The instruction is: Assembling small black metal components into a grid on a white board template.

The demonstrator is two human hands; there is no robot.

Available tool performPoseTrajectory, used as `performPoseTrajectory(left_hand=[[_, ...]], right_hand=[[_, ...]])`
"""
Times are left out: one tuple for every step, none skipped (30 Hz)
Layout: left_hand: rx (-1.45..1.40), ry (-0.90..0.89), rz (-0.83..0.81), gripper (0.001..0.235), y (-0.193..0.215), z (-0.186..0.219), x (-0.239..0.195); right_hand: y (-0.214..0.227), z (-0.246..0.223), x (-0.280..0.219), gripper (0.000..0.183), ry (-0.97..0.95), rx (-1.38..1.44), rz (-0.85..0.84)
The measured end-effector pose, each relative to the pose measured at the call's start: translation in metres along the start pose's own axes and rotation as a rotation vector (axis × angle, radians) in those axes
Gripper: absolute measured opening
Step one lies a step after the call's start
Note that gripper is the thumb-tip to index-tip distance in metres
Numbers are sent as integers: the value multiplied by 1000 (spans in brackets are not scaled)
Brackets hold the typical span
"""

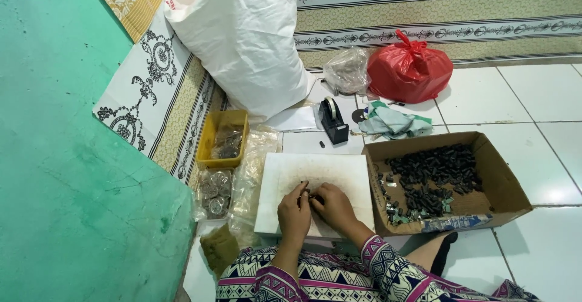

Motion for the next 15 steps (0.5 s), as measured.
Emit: performPoseTrajectory(left_hand=[[0,-1,-1,31,-2,-2,1],[3,-14,15,30,-4,-5,1],[7,-28,31,30,-5,-7,2],[7,-29,30,30,-4,-4,1],[8,-36,44,29,-3,-2,0],[9,-42,58,29,-2,1,-1],[9,-44,55,29,-3,1,-2],[24,-51,64,29,-3,2,-3],[39,-59,74,29,-3,3,-3],[39,-63,72,29,-5,0,-4],[41,-78,72,31,-7,-3,-4],[42,-94,72,34,-10,-5,-4],[42,-100,68,34,-11,-3,-6],[56,-149,94,34,-12,0,-8],[69,-197,118,34,-12,3,-11]], right_hand=[[2,-2,1,19,-1,0,1],[3,-5,1,19,6,-13,-21],[4,-7,2,20,13,-25,-43],[3,-5,2,20,12,-25,-42],[1,-3,3,21,16,-36,-50],[0,-1,3,21,19,-48,-57],[0,-1,2,21,17,-47,-55],[0,0,2,21,17,-34,-60],[1,-1,2,21,18,-20,-65],[-1,2,0,21,16,-20,-61],[-2,4,-1,24,27,36,-29],[-2,6,-2,29,39,92,3],[-1,11,-4,29,36,92,10],[1,17,-6,30,32,100,29],[3,22,-8,31,28,107,48]])
Point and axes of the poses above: each hand's wrist, its own x-axis towards the middle knuckle, its own y-axis out of the back of the hand, z = x × y, the point moved 2 cm from there along x, towards the middle knuckle, and after that the axes turned 3 degrees about y, right-handed, at the moved point
